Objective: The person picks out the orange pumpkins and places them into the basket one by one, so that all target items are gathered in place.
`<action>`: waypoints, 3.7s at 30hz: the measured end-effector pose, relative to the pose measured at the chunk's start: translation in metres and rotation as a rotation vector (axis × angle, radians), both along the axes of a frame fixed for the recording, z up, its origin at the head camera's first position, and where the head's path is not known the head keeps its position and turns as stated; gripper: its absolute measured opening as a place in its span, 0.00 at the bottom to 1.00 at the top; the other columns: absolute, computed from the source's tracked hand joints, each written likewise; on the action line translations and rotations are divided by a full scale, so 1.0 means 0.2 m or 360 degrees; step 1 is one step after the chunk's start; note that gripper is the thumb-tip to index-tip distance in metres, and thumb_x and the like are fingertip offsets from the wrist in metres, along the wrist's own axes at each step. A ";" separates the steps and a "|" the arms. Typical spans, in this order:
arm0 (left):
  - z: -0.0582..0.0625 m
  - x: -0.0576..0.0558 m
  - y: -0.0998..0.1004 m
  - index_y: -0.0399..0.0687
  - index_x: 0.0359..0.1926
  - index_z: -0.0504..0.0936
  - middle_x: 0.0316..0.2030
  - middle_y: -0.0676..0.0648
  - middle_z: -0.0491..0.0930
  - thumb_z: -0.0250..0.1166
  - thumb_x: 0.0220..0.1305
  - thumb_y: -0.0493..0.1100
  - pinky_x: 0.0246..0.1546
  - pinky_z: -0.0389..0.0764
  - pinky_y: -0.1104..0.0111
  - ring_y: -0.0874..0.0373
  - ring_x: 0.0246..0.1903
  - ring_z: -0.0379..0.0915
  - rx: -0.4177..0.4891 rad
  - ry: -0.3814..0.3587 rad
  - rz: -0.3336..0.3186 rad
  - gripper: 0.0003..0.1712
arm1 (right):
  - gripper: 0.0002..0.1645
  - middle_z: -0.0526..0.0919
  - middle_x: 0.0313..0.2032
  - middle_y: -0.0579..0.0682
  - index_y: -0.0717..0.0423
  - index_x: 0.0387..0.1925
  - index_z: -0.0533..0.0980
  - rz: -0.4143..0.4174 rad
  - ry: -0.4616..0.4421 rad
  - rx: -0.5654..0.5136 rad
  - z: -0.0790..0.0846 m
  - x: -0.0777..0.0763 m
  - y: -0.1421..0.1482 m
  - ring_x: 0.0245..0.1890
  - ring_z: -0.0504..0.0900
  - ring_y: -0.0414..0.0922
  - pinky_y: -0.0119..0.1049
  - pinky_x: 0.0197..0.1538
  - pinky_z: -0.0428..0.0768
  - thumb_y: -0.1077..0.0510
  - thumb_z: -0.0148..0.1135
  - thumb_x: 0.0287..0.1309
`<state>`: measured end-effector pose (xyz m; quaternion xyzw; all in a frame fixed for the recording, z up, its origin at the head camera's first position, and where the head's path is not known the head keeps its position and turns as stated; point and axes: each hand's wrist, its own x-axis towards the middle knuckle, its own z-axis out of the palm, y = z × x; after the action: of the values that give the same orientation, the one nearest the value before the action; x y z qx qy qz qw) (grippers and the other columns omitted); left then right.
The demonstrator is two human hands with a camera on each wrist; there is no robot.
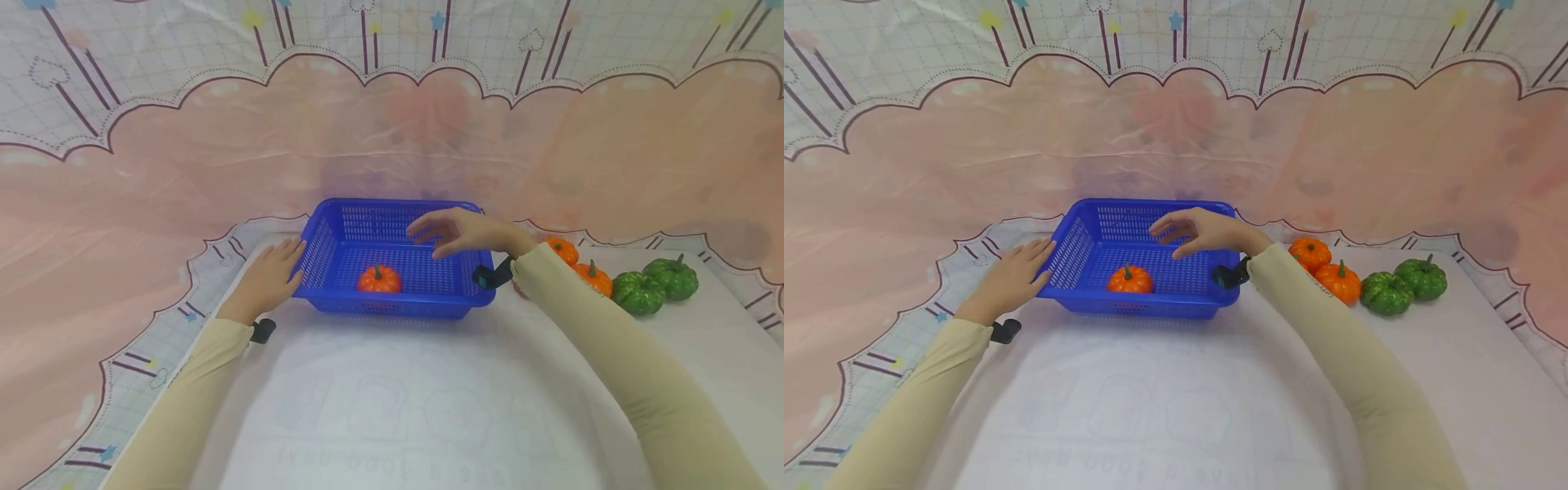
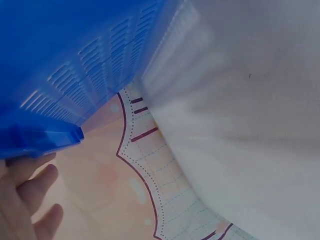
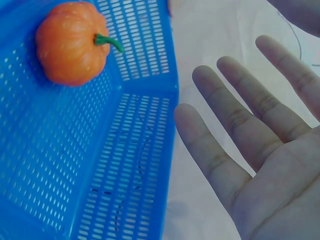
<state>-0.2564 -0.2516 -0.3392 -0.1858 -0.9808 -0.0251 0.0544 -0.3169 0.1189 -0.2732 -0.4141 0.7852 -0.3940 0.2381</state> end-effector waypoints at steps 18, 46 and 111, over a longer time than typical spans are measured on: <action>-0.01 -0.02 -0.02 0.26 0.69 0.46 0.71 0.29 0.45 0.42 0.69 0.43 0.72 0.46 0.47 0.35 0.71 0.40 0.0030 -0.0181 -0.0085 0.35 | 0.31 0.69 0.64 0.56 0.57 0.64 0.64 -0.0109 0.0058 0.0041 0.00 0.11 0.26 0.65 0.68 0.55 0.51 0.66 0.67 0.57 0.58 0.60; -0.03 0.01 0.15 0.29 0.70 0.46 0.71 0.27 0.40 0.41 0.71 0.58 0.71 0.47 0.48 0.33 0.71 0.36 0.0101 -0.0214 0.0158 0.43 | 0.30 0.67 0.65 0.51 0.47 0.65 0.63 -0.0441 0.0009 0.0040 -0.06 0.24 0.57 0.65 0.68 0.52 0.52 0.61 0.73 0.56 0.54 0.61; -0.01 -0.01 0.07 0.22 0.68 0.46 0.69 0.26 0.48 0.42 0.70 0.57 0.72 0.47 0.48 0.34 0.70 0.42 -0.0027 -0.0108 0.0130 0.44 | 0.31 0.73 0.53 0.26 0.59 0.65 0.63 -0.1051 0.0136 -0.0103 -0.40 0.38 1.07 0.52 0.73 0.21 0.14 0.47 0.75 0.60 0.58 0.61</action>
<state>-0.2577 -0.2366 -0.3421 -0.1452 -0.9890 -0.0209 0.0206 -0.2403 0.3329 -0.3529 -0.1608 0.8733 -0.4570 0.0513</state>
